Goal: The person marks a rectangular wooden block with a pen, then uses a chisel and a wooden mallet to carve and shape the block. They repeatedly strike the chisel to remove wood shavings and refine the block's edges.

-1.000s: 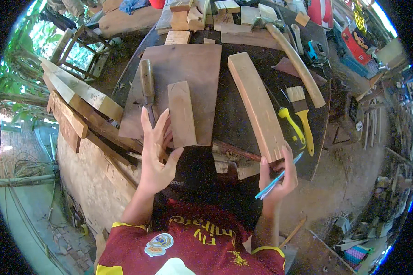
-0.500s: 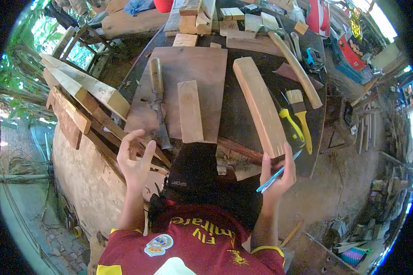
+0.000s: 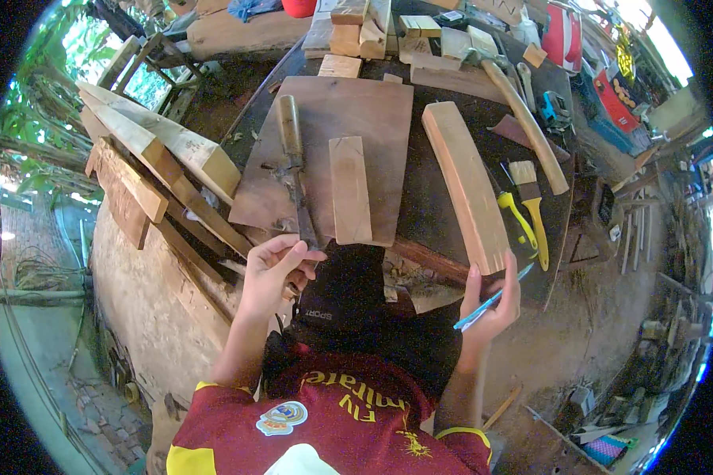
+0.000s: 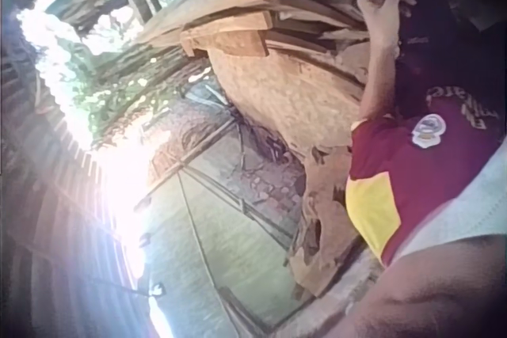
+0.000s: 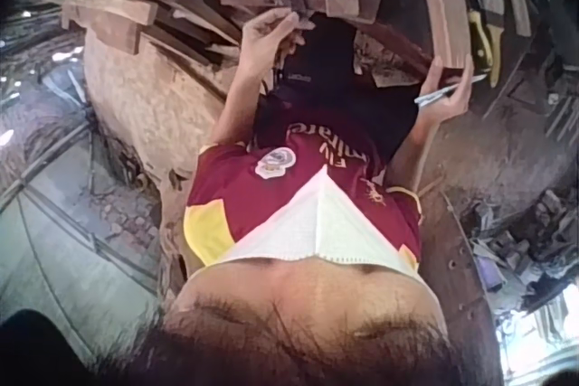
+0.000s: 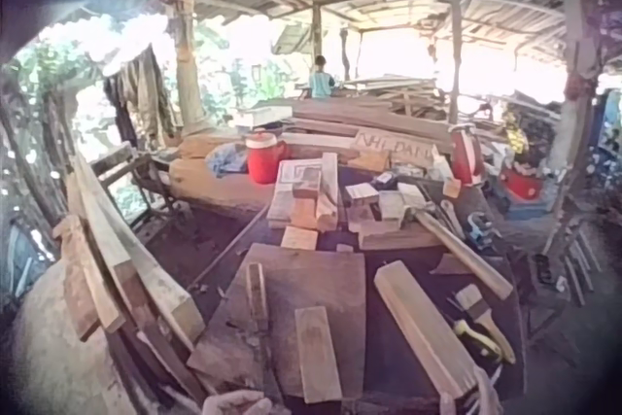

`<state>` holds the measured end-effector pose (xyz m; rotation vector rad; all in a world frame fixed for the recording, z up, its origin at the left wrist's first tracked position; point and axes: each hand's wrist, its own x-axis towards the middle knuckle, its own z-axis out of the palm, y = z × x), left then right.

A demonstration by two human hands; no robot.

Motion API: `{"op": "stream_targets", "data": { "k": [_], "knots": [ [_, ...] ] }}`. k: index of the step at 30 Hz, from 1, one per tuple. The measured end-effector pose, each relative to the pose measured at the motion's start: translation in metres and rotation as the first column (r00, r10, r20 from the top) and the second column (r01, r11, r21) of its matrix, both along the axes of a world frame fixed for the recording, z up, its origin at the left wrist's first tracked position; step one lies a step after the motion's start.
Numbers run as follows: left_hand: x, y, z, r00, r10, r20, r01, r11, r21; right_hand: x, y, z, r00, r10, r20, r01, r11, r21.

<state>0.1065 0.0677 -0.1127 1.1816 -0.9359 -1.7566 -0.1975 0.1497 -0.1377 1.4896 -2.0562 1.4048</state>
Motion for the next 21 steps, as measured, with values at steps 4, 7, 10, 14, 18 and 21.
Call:
{"op": "stream_targets", "data": {
  "k": [4,7,10,14,18,21],
  "knots": [
    [-0.001,0.0,-0.004,0.988,0.005,-0.151,0.004,0.998,0.058,0.0,0.002,-0.002,1.0,-0.016,0.018,0.016,0.999,0.035],
    [0.001,-0.003,-0.004,0.967,-0.015,-0.253,0.044,0.993,0.108,0.003,0.003,-0.001,0.998,-0.036,0.042,0.033,0.998,0.05],
    [0.004,-0.005,-0.007,0.948,-0.035,-0.317,0.075,0.991,0.115,0.002,0.002,-0.002,0.999,-0.048,0.025,0.047,0.998,0.047],
    [0.0,-0.009,-0.005,0.975,-0.051,-0.218,0.073,0.993,0.093,0.001,0.003,-0.003,0.998,-0.049,0.039,0.047,0.997,0.059],
    [-0.01,-0.009,-0.002,0.996,-0.094,0.011,0.094,0.995,0.039,-0.001,0.001,-0.004,0.999,-0.038,0.027,0.037,0.999,0.034],
    [-0.013,-0.007,-0.002,0.994,-0.1,0.041,0.099,0.995,0.006,-0.002,0.002,-0.004,0.999,-0.034,0.022,0.033,0.998,0.054]
  ]
}}
